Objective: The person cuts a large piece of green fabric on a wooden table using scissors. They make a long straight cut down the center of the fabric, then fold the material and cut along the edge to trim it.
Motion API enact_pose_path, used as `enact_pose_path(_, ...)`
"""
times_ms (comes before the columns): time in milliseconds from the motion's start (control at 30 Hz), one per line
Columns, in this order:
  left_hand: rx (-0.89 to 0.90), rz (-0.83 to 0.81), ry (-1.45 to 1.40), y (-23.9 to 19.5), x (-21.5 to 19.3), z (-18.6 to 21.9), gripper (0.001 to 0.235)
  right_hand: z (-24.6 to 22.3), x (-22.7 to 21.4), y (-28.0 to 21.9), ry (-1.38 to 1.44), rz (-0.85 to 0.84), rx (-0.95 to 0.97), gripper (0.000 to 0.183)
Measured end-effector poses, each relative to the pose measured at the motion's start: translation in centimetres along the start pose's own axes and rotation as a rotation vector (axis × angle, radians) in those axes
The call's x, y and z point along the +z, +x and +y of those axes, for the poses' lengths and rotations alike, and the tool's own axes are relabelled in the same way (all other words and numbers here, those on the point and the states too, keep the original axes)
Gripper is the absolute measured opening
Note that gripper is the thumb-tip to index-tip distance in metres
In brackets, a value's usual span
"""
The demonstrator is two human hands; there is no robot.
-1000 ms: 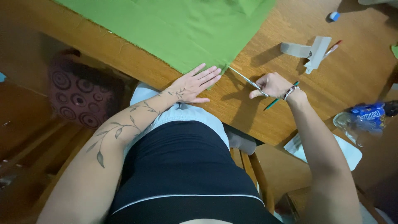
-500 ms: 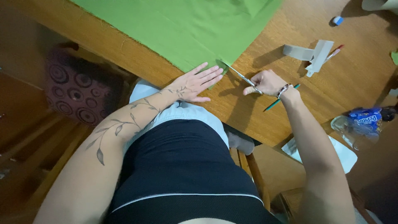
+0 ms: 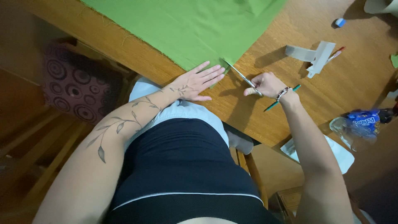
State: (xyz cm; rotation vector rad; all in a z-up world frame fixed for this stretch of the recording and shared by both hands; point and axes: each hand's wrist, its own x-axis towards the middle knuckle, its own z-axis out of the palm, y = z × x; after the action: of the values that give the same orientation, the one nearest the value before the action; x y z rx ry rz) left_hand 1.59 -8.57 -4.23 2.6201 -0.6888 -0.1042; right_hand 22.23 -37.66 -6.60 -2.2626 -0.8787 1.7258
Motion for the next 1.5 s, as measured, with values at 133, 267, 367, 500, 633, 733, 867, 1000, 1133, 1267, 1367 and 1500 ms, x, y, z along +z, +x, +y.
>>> enact_pose_path(133, 0.004, 0.001, -0.009, -0.1, 0.0, 0.0, 0.084, -1.4, -0.3, 0.0, 0.002, -0.004, -0.007, 0.060)
enact_pose_path(267, 0.009, 0.014, -0.014, -0.2, 0.1, 0.0, 0.086, -1.8, -0.1, 0.4, -0.003, -0.002, -0.026, 0.058)
enact_pose_path(367, 0.008, 0.024, 0.000, -0.2, 0.2, -0.1, 0.087, -2.1, -0.3, 0.6, 0.000, 0.007, -0.046, 0.058)
enact_pose_path(500, 0.017, 0.038, 0.004, -0.2, -0.1, 0.0, 0.086, -1.8, 0.0, 0.9, -0.022, 0.026, -0.071, 0.060)
enact_pose_path(633, 0.012, 0.052, -0.008, -0.2, 0.2, 0.0, 0.086, -1.5, 0.4, 0.9, -0.041, 0.042, -0.099, 0.060)
enact_pose_path(733, 0.018, 0.051, 0.005, -0.3, 0.2, -0.1, 0.086, -1.4, 0.6, 0.8, -0.105, 0.048, -0.090, 0.059)
enact_pose_path(867, 0.012, 0.059, -0.020, -0.3, 0.0, 0.0, 0.084, -0.7, 1.2, 1.0, -0.051, 0.054, -0.077, 0.060)
enact_pose_path(1000, -0.005, 0.066, -0.056, -0.4, -0.2, 0.0, 0.083, -1.2, 0.8, 0.5, -0.029, 0.057, -0.081, 0.061)
enact_pose_path(1133, -0.051, 0.062, -0.020, -1.6, -0.1, -0.4, 0.085, -1.1, 0.8, 1.0, 0.011, 0.032, -0.048, 0.056)
enact_pose_path(1267, -0.140, 0.008, -0.065, -3.5, -0.2, -1.4, 0.085, -1.1, 0.6, 1.7, 0.017, 0.021, -0.059, 0.055)
enact_pose_path(1367, -0.193, 0.003, -0.061, -4.7, -1.0, -1.8, 0.086, -1.3, 0.3, 2.0, 0.023, 0.015, -0.061, 0.055)
enact_pose_path(1500, -0.245, 0.092, -0.027, -5.9, -1.3, -2.0, 0.084, -1.6, 0.3, 2.0, 0.001, 0.024, -0.061, 0.056)
